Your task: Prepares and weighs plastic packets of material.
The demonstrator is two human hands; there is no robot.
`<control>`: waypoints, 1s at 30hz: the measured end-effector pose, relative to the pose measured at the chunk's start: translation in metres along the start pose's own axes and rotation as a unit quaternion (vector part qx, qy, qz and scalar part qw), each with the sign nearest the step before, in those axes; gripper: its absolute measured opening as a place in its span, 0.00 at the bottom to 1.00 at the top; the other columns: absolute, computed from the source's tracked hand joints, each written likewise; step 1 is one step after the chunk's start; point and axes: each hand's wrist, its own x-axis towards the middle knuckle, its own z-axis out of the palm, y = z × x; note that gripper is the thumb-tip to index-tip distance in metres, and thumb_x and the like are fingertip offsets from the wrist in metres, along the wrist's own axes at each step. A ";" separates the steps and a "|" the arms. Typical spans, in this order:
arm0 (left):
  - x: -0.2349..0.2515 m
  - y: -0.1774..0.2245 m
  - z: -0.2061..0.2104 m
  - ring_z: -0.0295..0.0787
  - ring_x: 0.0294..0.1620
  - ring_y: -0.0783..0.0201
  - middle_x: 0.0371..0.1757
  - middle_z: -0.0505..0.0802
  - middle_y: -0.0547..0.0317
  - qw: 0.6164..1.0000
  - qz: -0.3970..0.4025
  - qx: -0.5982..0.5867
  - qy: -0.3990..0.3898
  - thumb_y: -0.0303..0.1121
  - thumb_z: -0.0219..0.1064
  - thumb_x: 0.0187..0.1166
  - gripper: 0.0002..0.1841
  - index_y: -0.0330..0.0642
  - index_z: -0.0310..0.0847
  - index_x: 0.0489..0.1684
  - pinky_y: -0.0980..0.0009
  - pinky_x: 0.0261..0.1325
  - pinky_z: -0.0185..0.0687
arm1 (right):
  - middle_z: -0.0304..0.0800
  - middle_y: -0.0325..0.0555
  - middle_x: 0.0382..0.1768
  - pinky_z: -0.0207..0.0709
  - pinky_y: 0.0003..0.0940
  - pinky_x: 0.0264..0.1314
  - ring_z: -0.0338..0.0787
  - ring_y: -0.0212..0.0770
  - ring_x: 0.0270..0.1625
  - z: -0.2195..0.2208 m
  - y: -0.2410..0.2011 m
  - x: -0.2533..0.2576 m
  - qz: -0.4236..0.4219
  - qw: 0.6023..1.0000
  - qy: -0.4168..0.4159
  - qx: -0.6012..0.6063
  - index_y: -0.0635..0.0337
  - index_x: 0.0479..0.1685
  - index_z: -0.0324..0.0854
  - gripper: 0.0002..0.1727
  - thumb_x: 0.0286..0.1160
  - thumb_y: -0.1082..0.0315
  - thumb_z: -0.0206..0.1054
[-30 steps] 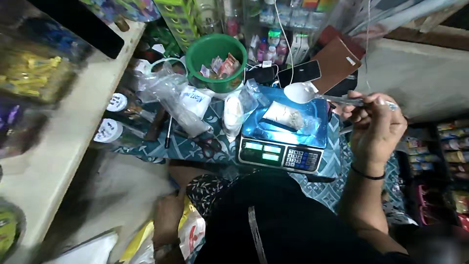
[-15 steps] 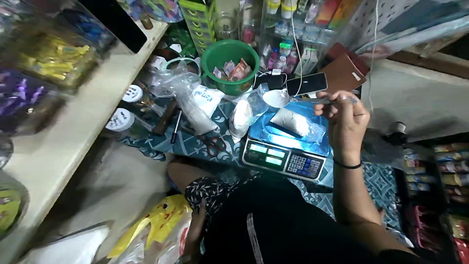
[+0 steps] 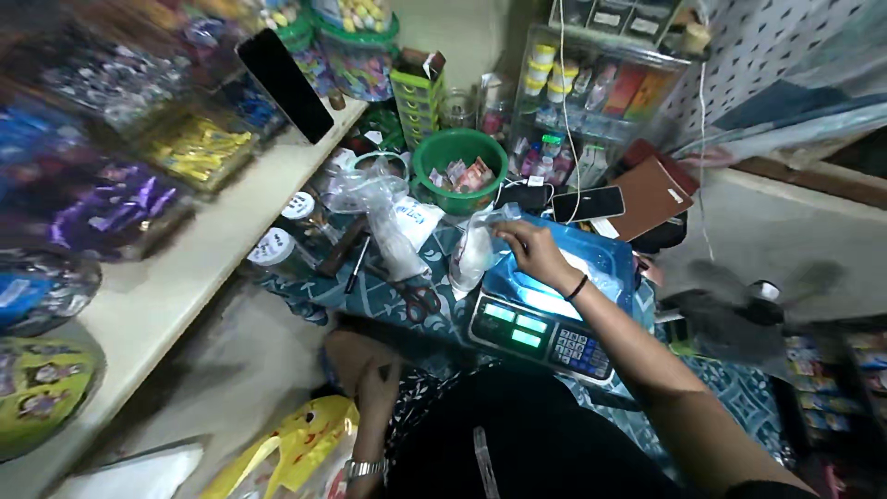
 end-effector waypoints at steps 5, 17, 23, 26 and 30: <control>0.008 0.084 0.006 0.85 0.73 0.50 0.74 0.84 0.35 0.979 0.148 -0.119 -0.069 0.28 0.60 0.87 0.23 0.28 0.71 0.80 0.57 0.76 0.78 | 0.95 0.55 0.51 0.87 0.44 0.61 0.95 0.46 0.52 -0.002 0.003 -0.004 0.030 0.998 -0.024 0.059 0.69 0.50 0.88 0.12 0.84 0.78 0.58; 0.056 0.156 0.054 0.92 0.57 0.56 0.57 0.92 0.39 0.960 0.201 -0.098 -0.171 0.30 0.59 0.88 0.14 0.26 0.84 0.58 0.62 0.66 0.85 | 0.92 0.47 0.38 0.86 0.32 0.45 0.89 0.33 0.35 -0.005 -0.003 -0.016 0.182 0.971 -0.023 0.151 0.67 0.53 0.84 0.16 0.92 0.68 0.50; 0.053 0.160 0.054 0.91 0.55 0.58 0.55 0.92 0.40 0.961 0.205 -0.072 -0.168 0.29 0.61 0.87 0.13 0.26 0.86 0.55 0.64 0.65 0.84 | 0.93 0.44 0.44 0.84 0.27 0.40 0.88 0.28 0.33 -0.005 -0.003 -0.027 0.268 0.924 0.060 0.264 0.65 0.51 0.80 0.21 0.94 0.64 0.41; 0.054 0.160 0.051 0.90 0.62 0.58 0.60 0.91 0.39 0.954 0.222 -0.056 -0.192 0.28 0.62 0.86 0.13 0.28 0.86 0.57 0.65 0.70 0.82 | 0.93 0.43 0.43 0.84 0.28 0.39 0.88 0.29 0.32 -0.002 0.001 -0.031 0.305 0.894 0.109 0.309 0.63 0.50 0.77 0.21 0.93 0.64 0.37; 0.052 0.151 0.040 0.87 0.67 0.55 0.64 0.90 0.38 0.934 0.264 -0.046 -0.238 0.29 0.61 0.86 0.15 0.28 0.85 0.61 0.64 0.72 0.81 | 0.93 0.40 0.40 0.83 0.27 0.38 0.88 0.27 0.32 -0.006 -0.001 -0.032 0.317 0.882 0.155 0.312 0.61 0.50 0.77 0.21 0.94 0.62 0.36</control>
